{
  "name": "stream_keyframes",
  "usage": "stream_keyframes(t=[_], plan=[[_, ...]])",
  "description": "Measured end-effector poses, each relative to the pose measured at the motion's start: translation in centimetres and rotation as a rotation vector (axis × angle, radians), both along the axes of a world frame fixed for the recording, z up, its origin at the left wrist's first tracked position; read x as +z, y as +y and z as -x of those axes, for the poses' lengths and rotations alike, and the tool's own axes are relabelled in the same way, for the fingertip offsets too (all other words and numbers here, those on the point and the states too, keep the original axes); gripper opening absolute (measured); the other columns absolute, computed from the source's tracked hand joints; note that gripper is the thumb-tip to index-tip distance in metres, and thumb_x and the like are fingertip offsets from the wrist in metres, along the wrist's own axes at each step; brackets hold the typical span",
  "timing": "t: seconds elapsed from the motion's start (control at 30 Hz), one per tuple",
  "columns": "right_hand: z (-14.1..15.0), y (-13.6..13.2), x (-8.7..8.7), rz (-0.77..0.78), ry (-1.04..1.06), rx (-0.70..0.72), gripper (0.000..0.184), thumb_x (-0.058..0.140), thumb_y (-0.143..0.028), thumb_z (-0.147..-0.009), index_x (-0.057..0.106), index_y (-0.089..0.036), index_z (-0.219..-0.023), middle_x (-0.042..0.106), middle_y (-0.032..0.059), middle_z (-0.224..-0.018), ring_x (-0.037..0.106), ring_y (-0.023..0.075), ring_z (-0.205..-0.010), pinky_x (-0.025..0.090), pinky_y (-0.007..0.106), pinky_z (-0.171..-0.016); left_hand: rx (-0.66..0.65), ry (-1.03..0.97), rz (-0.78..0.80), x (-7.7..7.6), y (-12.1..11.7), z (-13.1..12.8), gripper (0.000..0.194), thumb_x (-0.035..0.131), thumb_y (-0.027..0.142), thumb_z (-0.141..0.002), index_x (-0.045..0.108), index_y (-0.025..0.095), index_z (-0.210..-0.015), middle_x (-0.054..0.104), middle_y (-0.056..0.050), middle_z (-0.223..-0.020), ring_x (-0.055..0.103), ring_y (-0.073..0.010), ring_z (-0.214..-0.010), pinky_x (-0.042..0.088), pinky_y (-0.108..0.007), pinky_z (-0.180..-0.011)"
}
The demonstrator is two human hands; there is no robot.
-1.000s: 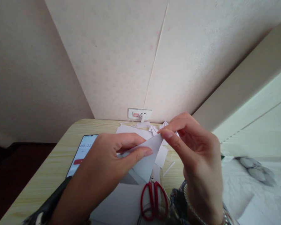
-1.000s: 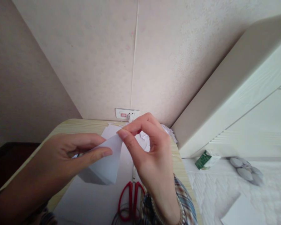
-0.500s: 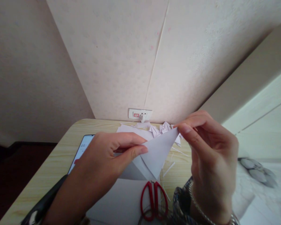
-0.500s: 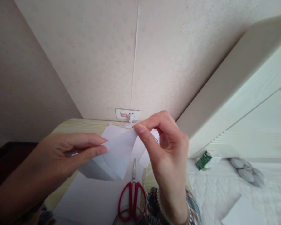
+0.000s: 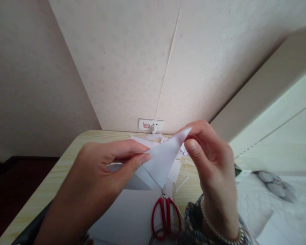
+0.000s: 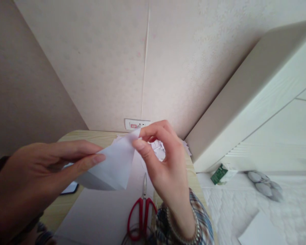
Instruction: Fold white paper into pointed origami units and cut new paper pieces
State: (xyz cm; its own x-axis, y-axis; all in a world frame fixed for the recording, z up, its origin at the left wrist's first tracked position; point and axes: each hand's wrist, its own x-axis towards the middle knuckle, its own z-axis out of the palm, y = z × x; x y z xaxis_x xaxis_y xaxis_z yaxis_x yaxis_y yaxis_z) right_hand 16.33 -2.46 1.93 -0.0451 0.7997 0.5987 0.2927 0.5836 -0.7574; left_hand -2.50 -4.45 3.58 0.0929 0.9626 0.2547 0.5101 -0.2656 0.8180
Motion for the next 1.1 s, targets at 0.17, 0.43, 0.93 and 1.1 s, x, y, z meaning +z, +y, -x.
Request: stream_keyframes(t=[0.17,0.43,0.93,1.1], plan=[[0.2,0.0,0.0,0.026,0.004,0.059,0.026,0.068,-0.023,-0.09,0.06,-0.021,-0.065,0.054,-0.0034,-0.071,0.052,0.0127,-0.07,0.039,0.029,-0.064,0.051,-0.089,0.082,0.1,0.1,-0.5,0.019,0.068,0.029,-0.08,0.08,0.024,-0.066,0.075,0.006,-0.06,0.062,-0.0113,-0.056,0.051,-0.017,-0.063],[-0.1,0.3,0.2,0.031,-0.122,0.03,0.033,0.068,-0.023,-0.09,0.056,-0.02,-0.059,0.054,-0.0038,-0.066,0.049,0.0116,-0.065,0.037,0.028,-0.061,0.0,-0.229,0.204,0.0,0.6,-0.5,0.014,0.07,0.027,-0.076,0.081,0.024,-0.067,0.076,0.007,-0.061,0.065,-0.011,-0.058,0.046,-0.015,-0.055],[-1.1,0.5,0.5,0.3,0.065,0.11,0.022,0.074,-0.023,-0.078,0.062,-0.021,-0.059,0.063,-0.0053,-0.054,0.057,0.0111,-0.055,0.042,0.026,-0.058,-0.013,-0.103,0.158,0.0,0.6,-0.5,0.016,0.069,0.03,-0.076,0.082,0.027,-0.069,0.074,0.005,-0.059,0.063,-0.0124,-0.059,0.045,-0.017,-0.056],[-1.4,0.1,0.8,0.241,-0.094,0.101,0.035,0.061,-0.03,-0.092,0.061,-0.02,-0.058,0.063,-0.0043,-0.057,0.058,0.0104,-0.059,0.04,0.027,-0.062,-0.047,-0.097,0.166,0.0,0.6,-0.8,0.017,0.068,0.026,-0.077,0.083,0.025,-0.07,0.077,0.005,-0.065,0.066,-0.0118,-0.064,0.047,-0.015,-0.06]])
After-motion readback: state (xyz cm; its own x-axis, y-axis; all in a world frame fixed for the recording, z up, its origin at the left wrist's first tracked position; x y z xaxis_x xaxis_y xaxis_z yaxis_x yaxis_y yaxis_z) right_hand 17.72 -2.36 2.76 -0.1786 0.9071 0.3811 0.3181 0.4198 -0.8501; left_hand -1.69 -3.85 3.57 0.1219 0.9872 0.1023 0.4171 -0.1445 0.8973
